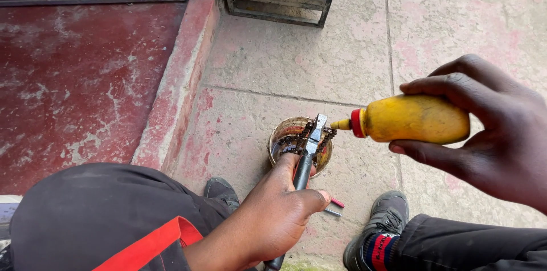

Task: Cleaning and lubricating a bicycle chain using pliers, a brush, and oil.

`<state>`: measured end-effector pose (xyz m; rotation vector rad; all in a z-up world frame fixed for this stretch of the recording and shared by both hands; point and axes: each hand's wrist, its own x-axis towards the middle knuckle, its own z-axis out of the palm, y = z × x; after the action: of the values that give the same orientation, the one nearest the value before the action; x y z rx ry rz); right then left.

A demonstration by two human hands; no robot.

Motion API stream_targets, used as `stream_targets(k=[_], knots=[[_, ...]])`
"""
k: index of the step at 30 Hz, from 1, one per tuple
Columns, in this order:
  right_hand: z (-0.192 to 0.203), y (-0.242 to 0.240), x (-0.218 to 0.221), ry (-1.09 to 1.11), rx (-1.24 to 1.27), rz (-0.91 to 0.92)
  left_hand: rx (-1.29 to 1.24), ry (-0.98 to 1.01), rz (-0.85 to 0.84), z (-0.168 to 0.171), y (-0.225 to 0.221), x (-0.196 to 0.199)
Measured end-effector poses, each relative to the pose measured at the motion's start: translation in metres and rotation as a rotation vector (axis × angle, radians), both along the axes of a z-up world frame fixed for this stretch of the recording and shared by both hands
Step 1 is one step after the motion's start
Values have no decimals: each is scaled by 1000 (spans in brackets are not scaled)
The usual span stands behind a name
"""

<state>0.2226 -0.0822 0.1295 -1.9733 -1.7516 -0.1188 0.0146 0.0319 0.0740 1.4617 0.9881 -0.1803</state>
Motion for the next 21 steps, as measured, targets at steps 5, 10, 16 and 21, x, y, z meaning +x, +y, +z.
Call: stream_targets(k=[5,10,16,21], knots=[[3,1,-5,-2,31,25,10,-30,4,0,0,-1],[0,-1,-3,-4,-5,-6,3,-43,4,-6,-1,-2],[2,0,-5,-7,32,23,-8,-73,7,-8,-1,-3],[2,-2,-2,-5,5,17,-59,-34,40,-3,-2,-2]])
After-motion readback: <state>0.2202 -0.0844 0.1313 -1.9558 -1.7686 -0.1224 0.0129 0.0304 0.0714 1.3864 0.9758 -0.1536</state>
